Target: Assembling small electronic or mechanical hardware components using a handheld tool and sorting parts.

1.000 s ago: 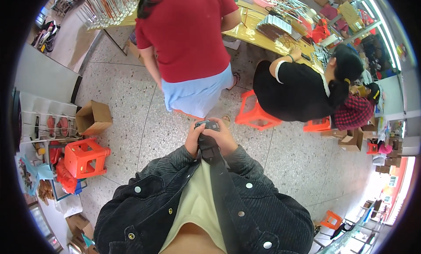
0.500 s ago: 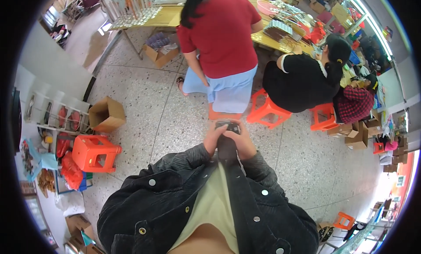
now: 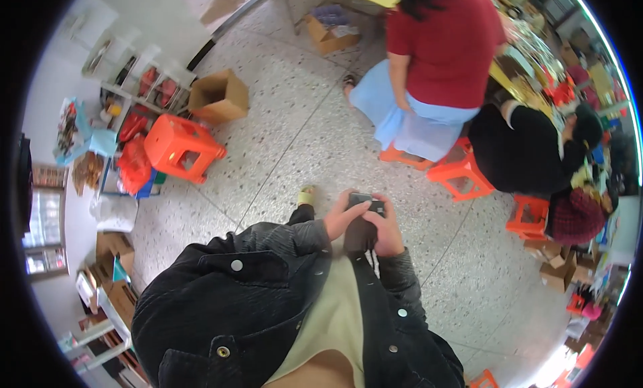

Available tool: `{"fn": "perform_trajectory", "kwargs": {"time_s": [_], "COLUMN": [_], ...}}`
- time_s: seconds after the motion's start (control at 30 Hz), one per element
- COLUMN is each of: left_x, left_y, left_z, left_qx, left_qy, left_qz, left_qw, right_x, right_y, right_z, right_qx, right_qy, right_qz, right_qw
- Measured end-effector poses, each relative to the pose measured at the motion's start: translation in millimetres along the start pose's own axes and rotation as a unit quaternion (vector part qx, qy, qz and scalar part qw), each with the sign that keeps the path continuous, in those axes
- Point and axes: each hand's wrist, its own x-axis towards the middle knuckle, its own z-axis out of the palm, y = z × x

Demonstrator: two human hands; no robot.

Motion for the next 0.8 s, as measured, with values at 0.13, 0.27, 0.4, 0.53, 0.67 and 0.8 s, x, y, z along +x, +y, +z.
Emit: {"fn": "perform_trajectory", "kwargs": {"time_s": [0.13,0.27,0.4,0.53,0.67,0.8], "left_x": [0,1,8,24,47,82], "left_y": [19,59,100,128,147,173], "left_z": [-66,-160,-236,-285,-320,-332], "left_qx": [0.031,-0.017,-0.081,-0.175,-0.270,-0.247], "left_qy": [0.012,0.028,0.069,0.063,0.054,0.046], "left_qz": [-0.005,0.012,0.074,0.109,0.068,0.047], "left_qw": [0.999,0.999,0.992,0.977,0.959,0.967], "right_x": [26,73,110,146,179,207], "right_y": [10,24,26,25,18,3], "right_z": [61,163,256,305,353,359], "right_qx": [-0.029,-0.058,-0.095,-0.117,-0.082,-0.050], "right_qy": [-0.043,-0.067,-0.076,-0.097,-0.083,-0.081], "right_qz": [0.017,0.023,0.006,0.008,0.057,0.029], "right_qw": [0.998,0.996,0.993,0.988,0.991,0.995]}}
